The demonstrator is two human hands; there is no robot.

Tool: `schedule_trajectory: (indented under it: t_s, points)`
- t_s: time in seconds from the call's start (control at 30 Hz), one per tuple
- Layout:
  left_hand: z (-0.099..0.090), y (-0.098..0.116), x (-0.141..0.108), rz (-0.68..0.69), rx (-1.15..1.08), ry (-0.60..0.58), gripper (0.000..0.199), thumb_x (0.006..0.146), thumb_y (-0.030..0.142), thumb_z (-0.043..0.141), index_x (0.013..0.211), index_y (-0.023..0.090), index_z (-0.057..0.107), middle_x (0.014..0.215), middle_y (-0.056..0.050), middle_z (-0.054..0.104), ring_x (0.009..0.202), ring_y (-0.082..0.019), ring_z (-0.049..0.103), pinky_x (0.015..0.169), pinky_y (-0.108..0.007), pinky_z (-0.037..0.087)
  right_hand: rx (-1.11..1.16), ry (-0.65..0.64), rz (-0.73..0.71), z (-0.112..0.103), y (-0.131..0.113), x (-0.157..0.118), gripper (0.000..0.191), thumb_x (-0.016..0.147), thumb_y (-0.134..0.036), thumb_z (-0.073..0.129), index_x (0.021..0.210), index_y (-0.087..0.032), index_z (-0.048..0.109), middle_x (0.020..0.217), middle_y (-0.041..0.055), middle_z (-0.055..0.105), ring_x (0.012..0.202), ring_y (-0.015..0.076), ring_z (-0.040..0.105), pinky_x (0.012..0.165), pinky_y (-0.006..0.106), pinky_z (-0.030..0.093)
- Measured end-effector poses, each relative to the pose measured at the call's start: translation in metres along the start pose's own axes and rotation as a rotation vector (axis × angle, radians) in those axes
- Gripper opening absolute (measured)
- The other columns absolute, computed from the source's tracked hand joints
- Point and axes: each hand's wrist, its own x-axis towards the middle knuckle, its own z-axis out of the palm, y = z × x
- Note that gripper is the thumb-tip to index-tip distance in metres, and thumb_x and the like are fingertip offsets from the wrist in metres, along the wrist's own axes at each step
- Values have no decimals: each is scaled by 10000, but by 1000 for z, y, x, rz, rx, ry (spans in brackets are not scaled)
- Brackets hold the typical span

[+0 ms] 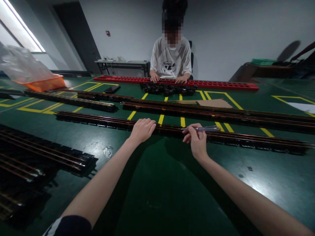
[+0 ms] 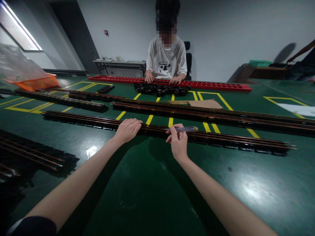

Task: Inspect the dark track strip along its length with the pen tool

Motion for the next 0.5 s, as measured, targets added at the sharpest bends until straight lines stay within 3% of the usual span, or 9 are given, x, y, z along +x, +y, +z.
schedule_trajectory:
  t_s: [0.5]
  points:
    - [-2,-3,0,-158,29,-9,470,981,330,210,898,161,642,877,-72,686,819,-218,605,796,-387,373,-38,-57,11,1,-1,-1,188,844,-374,527,800,-191,524,682,-10,647,415,74,543,386,181,371]
